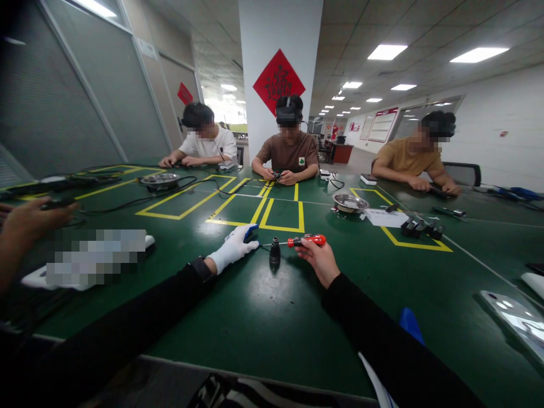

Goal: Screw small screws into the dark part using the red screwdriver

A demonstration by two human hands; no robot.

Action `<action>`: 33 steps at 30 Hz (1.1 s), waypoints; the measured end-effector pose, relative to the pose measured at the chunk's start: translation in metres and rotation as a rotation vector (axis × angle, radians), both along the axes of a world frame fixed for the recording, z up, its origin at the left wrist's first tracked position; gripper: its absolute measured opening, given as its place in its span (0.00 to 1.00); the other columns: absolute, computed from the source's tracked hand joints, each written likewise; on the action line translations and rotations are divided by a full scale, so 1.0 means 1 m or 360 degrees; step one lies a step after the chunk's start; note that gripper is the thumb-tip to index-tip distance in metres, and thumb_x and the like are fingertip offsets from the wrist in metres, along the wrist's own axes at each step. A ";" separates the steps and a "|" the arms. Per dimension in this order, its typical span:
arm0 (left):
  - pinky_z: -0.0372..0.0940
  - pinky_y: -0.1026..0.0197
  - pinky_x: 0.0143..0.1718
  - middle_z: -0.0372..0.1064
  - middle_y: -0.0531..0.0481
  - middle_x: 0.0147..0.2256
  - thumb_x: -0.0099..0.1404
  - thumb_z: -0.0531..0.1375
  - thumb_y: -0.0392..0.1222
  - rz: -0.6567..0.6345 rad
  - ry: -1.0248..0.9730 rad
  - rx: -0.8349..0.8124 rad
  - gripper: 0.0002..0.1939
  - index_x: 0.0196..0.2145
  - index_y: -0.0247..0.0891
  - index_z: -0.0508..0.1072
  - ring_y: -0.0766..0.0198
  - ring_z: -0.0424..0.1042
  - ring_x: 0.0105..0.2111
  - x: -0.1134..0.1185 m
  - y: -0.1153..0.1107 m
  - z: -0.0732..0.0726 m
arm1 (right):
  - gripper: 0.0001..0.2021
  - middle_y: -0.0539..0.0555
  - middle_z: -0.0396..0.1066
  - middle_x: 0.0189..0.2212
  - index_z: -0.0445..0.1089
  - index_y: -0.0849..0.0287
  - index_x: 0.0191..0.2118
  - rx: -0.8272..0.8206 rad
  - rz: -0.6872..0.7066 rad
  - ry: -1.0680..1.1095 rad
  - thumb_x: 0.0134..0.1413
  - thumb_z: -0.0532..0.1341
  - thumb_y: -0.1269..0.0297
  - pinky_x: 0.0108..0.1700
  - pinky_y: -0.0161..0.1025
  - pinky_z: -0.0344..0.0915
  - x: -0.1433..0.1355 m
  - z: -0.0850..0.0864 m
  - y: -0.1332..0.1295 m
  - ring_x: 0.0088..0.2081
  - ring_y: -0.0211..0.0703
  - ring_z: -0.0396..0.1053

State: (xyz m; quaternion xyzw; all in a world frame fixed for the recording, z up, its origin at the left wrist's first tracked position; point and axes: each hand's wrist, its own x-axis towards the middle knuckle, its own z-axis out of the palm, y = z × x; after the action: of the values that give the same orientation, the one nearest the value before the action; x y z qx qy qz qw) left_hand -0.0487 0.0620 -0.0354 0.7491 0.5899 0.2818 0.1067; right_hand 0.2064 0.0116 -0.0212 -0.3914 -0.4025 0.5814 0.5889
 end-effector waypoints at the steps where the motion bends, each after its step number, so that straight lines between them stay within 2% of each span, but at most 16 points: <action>1: 0.57 0.52 0.55 0.62 0.44 0.54 0.56 0.58 0.48 0.0000 0.0001 -0.0004 0.30 0.56 0.42 0.62 0.52 0.62 0.54 0.000 -0.001 0.000 | 0.10 0.54 0.76 0.32 0.67 0.60 0.35 -0.0002 -0.0018 0.0015 0.46 0.66 0.68 0.32 0.33 0.71 0.000 -0.001 0.001 0.31 0.39 0.74; 5: 0.58 0.51 0.54 0.64 0.46 0.52 0.58 0.57 0.49 -0.0017 0.0013 0.0003 0.28 0.56 0.46 0.63 0.52 0.62 0.53 0.000 -0.002 0.001 | 0.07 0.54 0.76 0.30 0.67 0.60 0.34 -0.0018 -0.0073 0.0094 0.47 0.65 0.69 0.30 0.32 0.71 0.002 -0.002 0.002 0.30 0.38 0.74; 11: 0.57 0.52 0.54 0.65 0.46 0.51 0.63 0.50 0.49 0.0011 -0.0003 0.0026 0.22 0.54 0.45 0.65 0.54 0.62 0.52 0.000 0.000 -0.002 | 0.09 0.53 0.76 0.31 0.67 0.59 0.35 -0.0038 -0.0060 0.0080 0.46 0.66 0.68 0.33 0.34 0.72 0.001 0.001 0.000 0.32 0.39 0.74; 18: 0.58 0.52 0.53 0.64 0.45 0.51 0.60 0.55 0.50 -0.0026 0.0092 0.0048 0.25 0.54 0.44 0.64 0.53 0.62 0.52 -0.001 0.002 -0.004 | 0.10 0.54 0.76 0.32 0.67 0.60 0.36 -0.0001 0.0011 -0.0012 0.47 0.65 0.68 0.34 0.35 0.72 -0.001 0.003 -0.003 0.32 0.39 0.75; 33: 0.55 0.50 0.54 0.63 0.46 0.52 0.62 0.52 0.49 -0.0038 0.0148 0.0112 0.23 0.54 0.45 0.64 0.53 0.61 0.52 -0.001 0.001 -0.008 | 0.07 0.54 0.77 0.31 0.67 0.60 0.32 -0.0019 -0.0051 0.0103 0.46 0.65 0.67 0.32 0.34 0.71 0.000 0.004 -0.002 0.31 0.40 0.75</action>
State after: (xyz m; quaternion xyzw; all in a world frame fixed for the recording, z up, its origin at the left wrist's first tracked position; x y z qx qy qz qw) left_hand -0.0495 0.0631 -0.0432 0.7717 0.5750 0.2659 0.0559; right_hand 0.2063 0.0096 -0.0173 -0.3821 -0.3735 0.5866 0.6086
